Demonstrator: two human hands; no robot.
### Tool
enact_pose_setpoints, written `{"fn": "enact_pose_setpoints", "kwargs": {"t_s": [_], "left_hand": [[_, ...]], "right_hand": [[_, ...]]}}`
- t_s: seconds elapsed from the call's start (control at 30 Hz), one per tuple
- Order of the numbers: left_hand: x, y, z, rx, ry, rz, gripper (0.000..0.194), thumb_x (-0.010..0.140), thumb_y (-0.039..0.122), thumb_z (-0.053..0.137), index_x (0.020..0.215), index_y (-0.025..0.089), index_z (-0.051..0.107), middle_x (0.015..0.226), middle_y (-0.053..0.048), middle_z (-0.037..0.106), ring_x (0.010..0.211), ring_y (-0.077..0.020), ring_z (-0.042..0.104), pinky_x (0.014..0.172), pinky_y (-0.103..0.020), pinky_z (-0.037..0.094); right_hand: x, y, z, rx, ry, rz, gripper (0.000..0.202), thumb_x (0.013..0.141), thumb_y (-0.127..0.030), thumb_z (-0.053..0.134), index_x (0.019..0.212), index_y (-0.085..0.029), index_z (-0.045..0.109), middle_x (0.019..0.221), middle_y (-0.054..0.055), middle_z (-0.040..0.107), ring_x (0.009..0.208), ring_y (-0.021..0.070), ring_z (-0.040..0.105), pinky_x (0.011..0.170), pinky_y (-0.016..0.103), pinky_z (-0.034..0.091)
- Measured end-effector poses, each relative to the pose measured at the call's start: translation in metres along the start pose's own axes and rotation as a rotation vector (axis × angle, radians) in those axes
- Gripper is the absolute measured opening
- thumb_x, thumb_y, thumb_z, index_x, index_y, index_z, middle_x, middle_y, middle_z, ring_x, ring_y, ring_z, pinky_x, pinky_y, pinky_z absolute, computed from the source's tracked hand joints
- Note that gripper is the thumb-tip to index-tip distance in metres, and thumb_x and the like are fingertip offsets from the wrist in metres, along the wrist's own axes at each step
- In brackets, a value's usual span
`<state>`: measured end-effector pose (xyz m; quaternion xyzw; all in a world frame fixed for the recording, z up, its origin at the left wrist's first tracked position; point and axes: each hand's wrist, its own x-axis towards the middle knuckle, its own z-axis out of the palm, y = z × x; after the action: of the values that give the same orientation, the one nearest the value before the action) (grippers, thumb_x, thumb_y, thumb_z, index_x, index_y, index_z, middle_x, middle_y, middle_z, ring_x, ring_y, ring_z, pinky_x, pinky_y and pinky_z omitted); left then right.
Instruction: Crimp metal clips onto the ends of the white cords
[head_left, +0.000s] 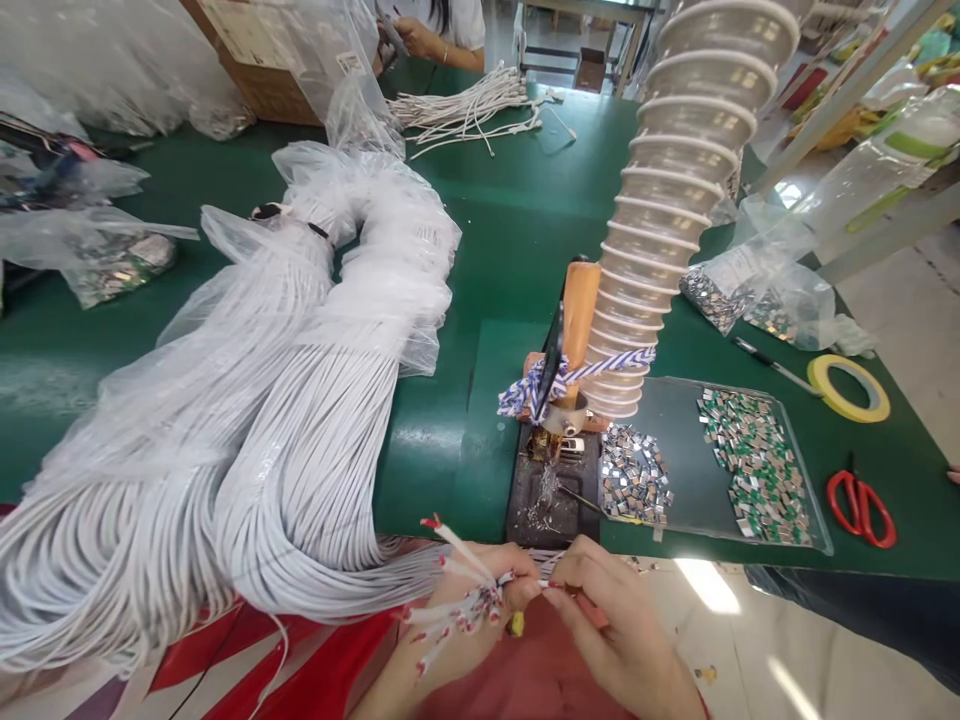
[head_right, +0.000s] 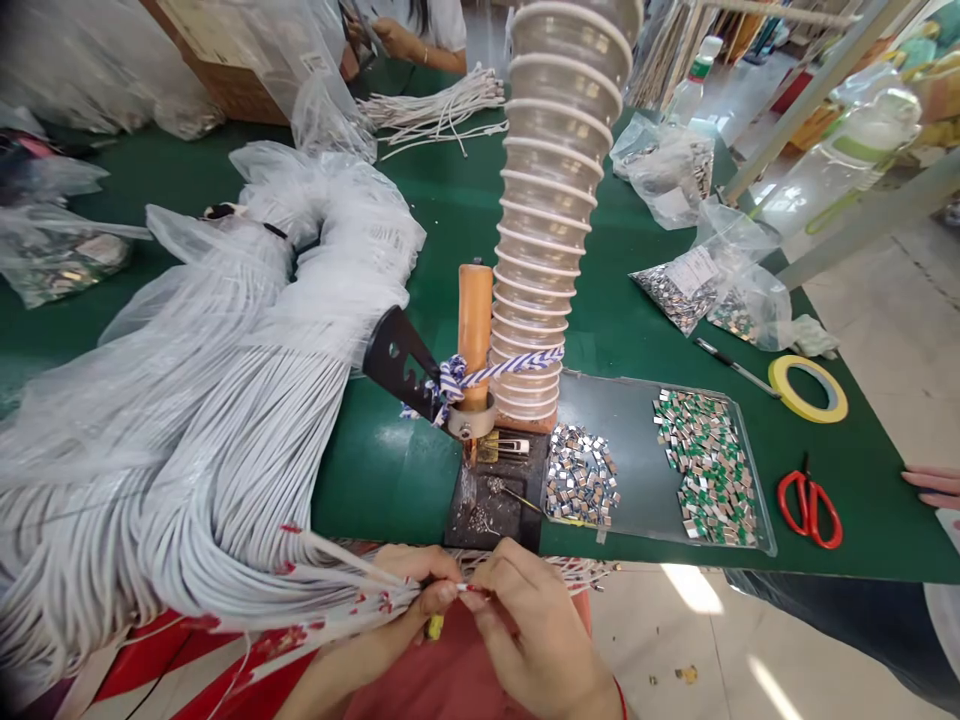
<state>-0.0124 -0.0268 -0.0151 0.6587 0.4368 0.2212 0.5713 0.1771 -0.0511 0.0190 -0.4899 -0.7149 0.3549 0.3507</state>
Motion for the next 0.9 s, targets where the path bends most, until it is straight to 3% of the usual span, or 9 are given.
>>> {"fn": "enact_pose_setpoints", "kwargs": {"t_s": [0.07, 0.17, 0.23, 0.4, 0.5, 0.53, 0.6, 0.73, 0.9], "left_hand": [[0.002, 0.0, -0.003, -0.057, -0.05, 0.016, 0.039, 0.096, 0.04, 0.051, 0.072, 0.014, 0.068, 0.054, 0.001, 0.063, 0.048, -0.0106, 0.055, 0.05, -0.019, 0.041], [0.008, 0.006, -0.014, -0.085, -0.222, 0.076, 0.027, 0.093, 0.027, 0.057, 0.074, 0.013, 0.071, 0.061, 0.0, 0.066, 0.053, -0.0105, 0.057, 0.056, -0.019, 0.044], [0.012, 0.01, -0.02, -0.11, -0.234, 0.056, 0.018, 0.09, 0.023, 0.062, 0.083, 0.014, 0.075, 0.075, -0.003, 0.072, 0.067, -0.0137, 0.063, 0.065, -0.022, 0.048], [0.018, 0.011, -0.026, -0.208, -0.08, 0.09, 0.011, 0.084, 0.017, 0.069, 0.079, 0.017, 0.079, 0.088, -0.006, 0.073, 0.075, -0.016, 0.068, 0.071, -0.024, 0.053], [0.021, 0.006, -0.028, -0.237, 0.037, 0.087, 0.012, 0.081, 0.015, 0.069, 0.074, 0.018, 0.079, 0.085, -0.006, 0.072, 0.074, -0.0161, 0.068, 0.071, -0.025, 0.054], [0.022, 0.005, -0.027, -0.246, 0.051, 0.075, 0.013, 0.081, 0.014, 0.069, 0.074, 0.018, 0.079, 0.086, -0.006, 0.072, 0.074, -0.0163, 0.068, 0.071, -0.025, 0.054], [0.024, 0.003, -0.026, -0.253, 0.053, 0.053, 0.013, 0.08, 0.014, 0.068, 0.077, 0.019, 0.08, 0.088, -0.006, 0.072, 0.076, -0.0168, 0.068, 0.072, -0.027, 0.055], [0.026, 0.003, -0.02, -0.22, 0.099, 0.053, 0.015, 0.08, 0.014, 0.066, 0.08, 0.02, 0.08, 0.091, -0.006, 0.072, 0.08, -0.0177, 0.068, 0.079, -0.03, 0.054], [0.025, 0.002, -0.017, -0.213, 0.102, 0.037, 0.011, 0.079, 0.015, 0.068, 0.077, 0.019, 0.078, 0.091, -0.006, 0.071, 0.075, -0.0164, 0.066, 0.075, -0.029, 0.054]], "right_hand": [[0.0, 0.003, -0.005, -0.033, -0.098, -0.025, 0.022, 0.102, -0.02, 0.043, 0.085, -0.022, 0.058, 0.075, 0.001, 0.061, 0.066, 0.0147, 0.057, 0.058, 0.024, 0.043], [0.001, 0.005, -0.01, -0.092, -0.238, -0.049, 0.023, 0.101, -0.022, 0.042, 0.083, -0.022, 0.056, 0.075, 0.002, 0.062, 0.067, 0.0157, 0.057, 0.059, 0.026, 0.042], [0.003, 0.005, -0.011, -0.115, -0.255, -0.041, 0.025, 0.101, -0.023, 0.041, 0.081, -0.022, 0.055, 0.075, 0.002, 0.062, 0.066, 0.0158, 0.057, 0.058, 0.027, 0.041], [0.003, 0.005, -0.013, -0.021, -0.16, 0.022, 0.027, 0.101, -0.026, 0.043, 0.078, -0.022, 0.056, 0.071, 0.001, 0.06, 0.065, 0.0155, 0.057, 0.059, 0.026, 0.041], [0.004, 0.016, -0.026, 0.062, 0.112, 0.144, 0.032, 0.101, -0.033, 0.045, 0.071, -0.022, 0.052, 0.065, -0.001, 0.052, 0.059, 0.0151, 0.05, 0.054, 0.026, 0.039], [0.006, 0.022, -0.031, 0.013, 0.244, 0.215, 0.031, 0.101, -0.032, 0.047, 0.072, -0.022, 0.053, 0.065, -0.001, 0.051, 0.059, 0.0154, 0.049, 0.055, 0.026, 0.039], [0.013, 0.036, -0.04, -0.164, 0.361, 0.294, 0.022, 0.098, -0.031, 0.053, 0.079, -0.022, 0.059, 0.069, 0.0, 0.053, 0.062, 0.0168, 0.051, 0.058, 0.027, 0.04], [0.03, 0.061, -0.044, -0.426, 0.358, 0.35, 0.011, 0.092, -0.031, 0.058, 0.09, -0.022, 0.063, 0.079, 0.003, 0.059, 0.071, 0.0206, 0.057, 0.064, 0.03, 0.045], [0.034, 0.072, -0.046, -0.499, 0.309, 0.312, 0.012, 0.093, -0.028, 0.054, 0.084, -0.022, 0.061, 0.081, 0.005, 0.066, 0.074, 0.022, 0.063, 0.065, 0.031, 0.047]]}}
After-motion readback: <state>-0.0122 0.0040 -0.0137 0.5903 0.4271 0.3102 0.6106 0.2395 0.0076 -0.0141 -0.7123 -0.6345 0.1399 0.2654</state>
